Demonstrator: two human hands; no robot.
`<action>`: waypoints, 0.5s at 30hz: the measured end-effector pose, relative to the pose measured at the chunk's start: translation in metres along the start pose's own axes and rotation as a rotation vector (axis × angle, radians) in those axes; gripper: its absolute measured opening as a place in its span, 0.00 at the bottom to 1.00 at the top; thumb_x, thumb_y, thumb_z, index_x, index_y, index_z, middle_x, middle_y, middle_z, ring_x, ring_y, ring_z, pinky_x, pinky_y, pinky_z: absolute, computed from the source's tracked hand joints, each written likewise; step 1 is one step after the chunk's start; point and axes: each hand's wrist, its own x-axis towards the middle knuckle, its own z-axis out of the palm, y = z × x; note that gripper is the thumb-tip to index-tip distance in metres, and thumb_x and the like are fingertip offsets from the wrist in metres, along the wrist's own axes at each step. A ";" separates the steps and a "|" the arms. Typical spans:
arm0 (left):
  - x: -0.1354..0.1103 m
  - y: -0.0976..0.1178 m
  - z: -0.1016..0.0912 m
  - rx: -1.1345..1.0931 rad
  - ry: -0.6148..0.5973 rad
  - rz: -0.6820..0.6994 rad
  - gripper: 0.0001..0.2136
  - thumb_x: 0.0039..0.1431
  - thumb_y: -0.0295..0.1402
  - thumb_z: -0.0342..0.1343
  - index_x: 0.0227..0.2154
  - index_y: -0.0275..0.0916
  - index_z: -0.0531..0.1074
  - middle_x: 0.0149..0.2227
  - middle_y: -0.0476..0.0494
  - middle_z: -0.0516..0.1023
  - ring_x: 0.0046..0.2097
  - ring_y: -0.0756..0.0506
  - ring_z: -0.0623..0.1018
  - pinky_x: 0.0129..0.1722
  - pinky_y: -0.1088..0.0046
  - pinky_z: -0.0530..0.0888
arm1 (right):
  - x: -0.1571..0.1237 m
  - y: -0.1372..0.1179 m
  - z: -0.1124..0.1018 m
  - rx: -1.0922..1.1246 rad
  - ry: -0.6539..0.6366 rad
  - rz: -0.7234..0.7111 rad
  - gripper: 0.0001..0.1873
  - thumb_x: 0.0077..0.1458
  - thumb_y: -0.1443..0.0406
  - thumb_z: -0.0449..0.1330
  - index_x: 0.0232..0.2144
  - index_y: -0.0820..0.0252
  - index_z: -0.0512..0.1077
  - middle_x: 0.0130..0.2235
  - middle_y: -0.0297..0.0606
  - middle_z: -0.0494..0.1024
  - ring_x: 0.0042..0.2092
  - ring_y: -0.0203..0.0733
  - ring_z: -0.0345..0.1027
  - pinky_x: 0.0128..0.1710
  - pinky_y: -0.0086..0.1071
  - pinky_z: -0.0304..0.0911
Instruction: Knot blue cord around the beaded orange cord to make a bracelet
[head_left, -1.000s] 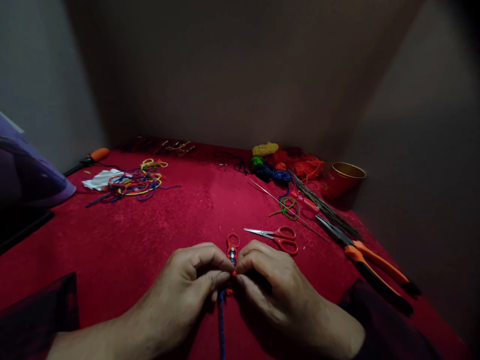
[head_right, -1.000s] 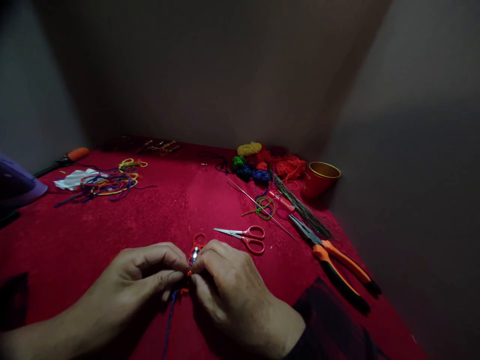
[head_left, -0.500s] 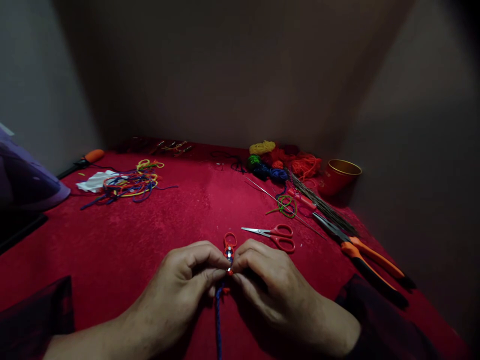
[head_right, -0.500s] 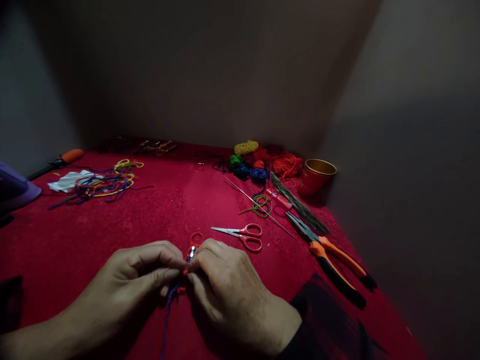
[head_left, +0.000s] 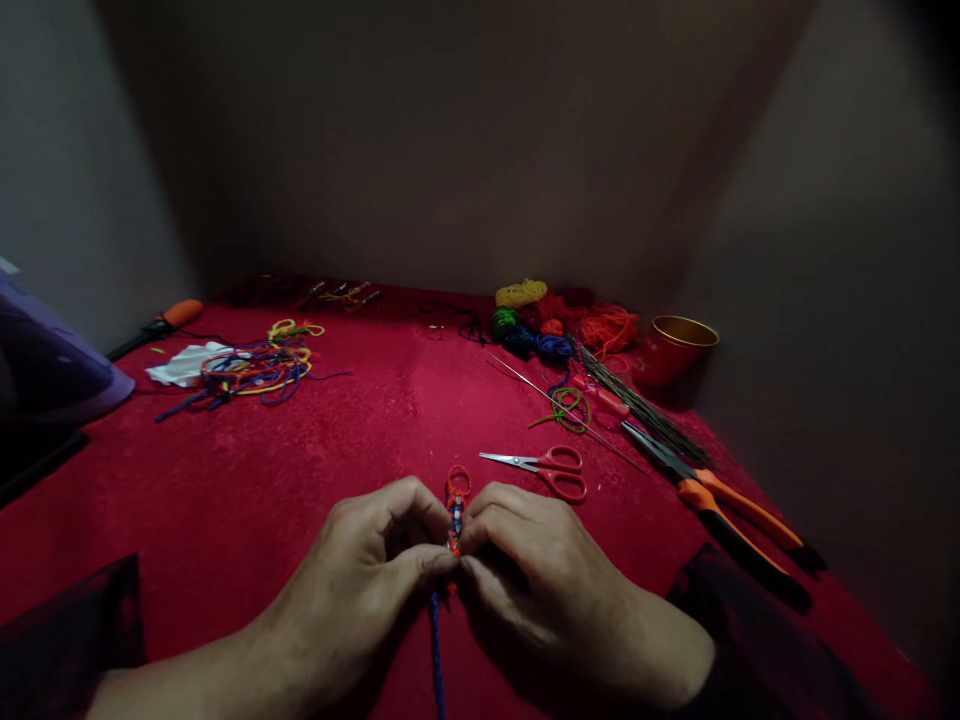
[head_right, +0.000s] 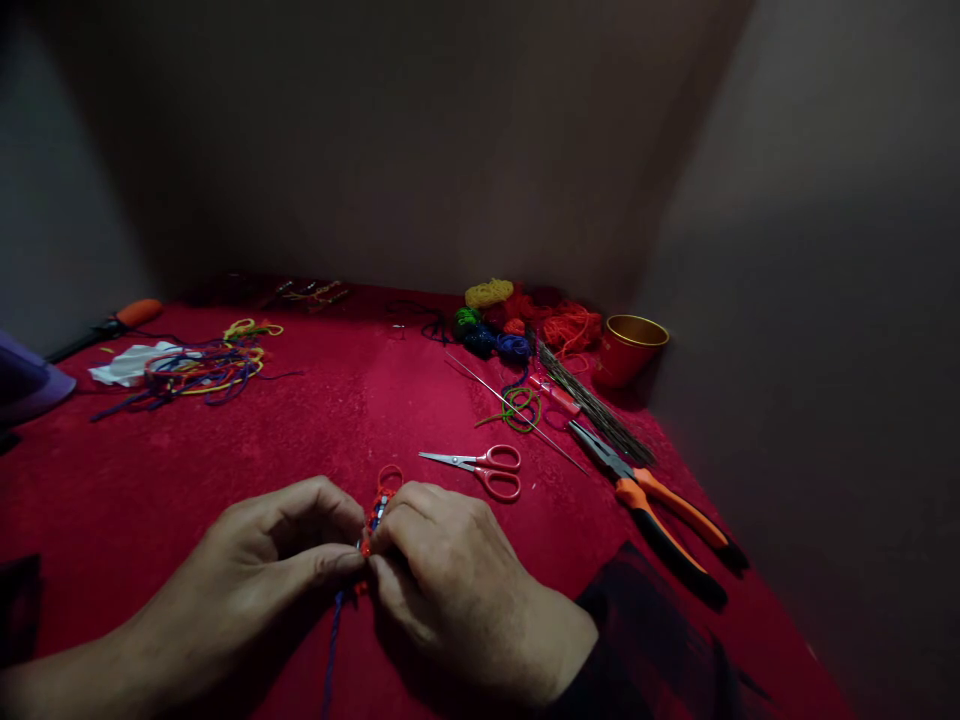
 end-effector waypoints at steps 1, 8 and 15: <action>0.000 0.000 0.000 0.005 -0.002 0.006 0.02 0.53 0.27 0.55 0.27 0.37 0.72 0.26 0.49 0.75 0.30 0.48 0.74 0.30 0.74 0.69 | 0.000 0.000 0.000 -0.006 -0.005 0.000 0.05 0.56 0.74 0.54 0.30 0.64 0.69 0.31 0.39 0.72 0.31 0.37 0.65 0.31 0.30 0.60; 0.000 -0.002 -0.001 0.119 -0.045 0.179 0.08 0.58 0.30 0.53 0.26 0.38 0.74 0.27 0.49 0.75 0.31 0.49 0.73 0.31 0.75 0.68 | -0.001 0.000 0.000 -0.019 0.014 0.008 0.05 0.55 0.74 0.55 0.28 0.65 0.69 0.30 0.41 0.73 0.31 0.38 0.65 0.30 0.30 0.61; 0.001 -0.001 0.002 0.038 -0.007 0.034 0.04 0.53 0.27 0.56 0.25 0.37 0.73 0.24 0.50 0.75 0.27 0.50 0.73 0.27 0.77 0.68 | -0.001 0.002 0.003 -0.017 0.065 -0.006 0.04 0.53 0.74 0.57 0.29 0.64 0.69 0.30 0.40 0.74 0.31 0.38 0.66 0.31 0.30 0.61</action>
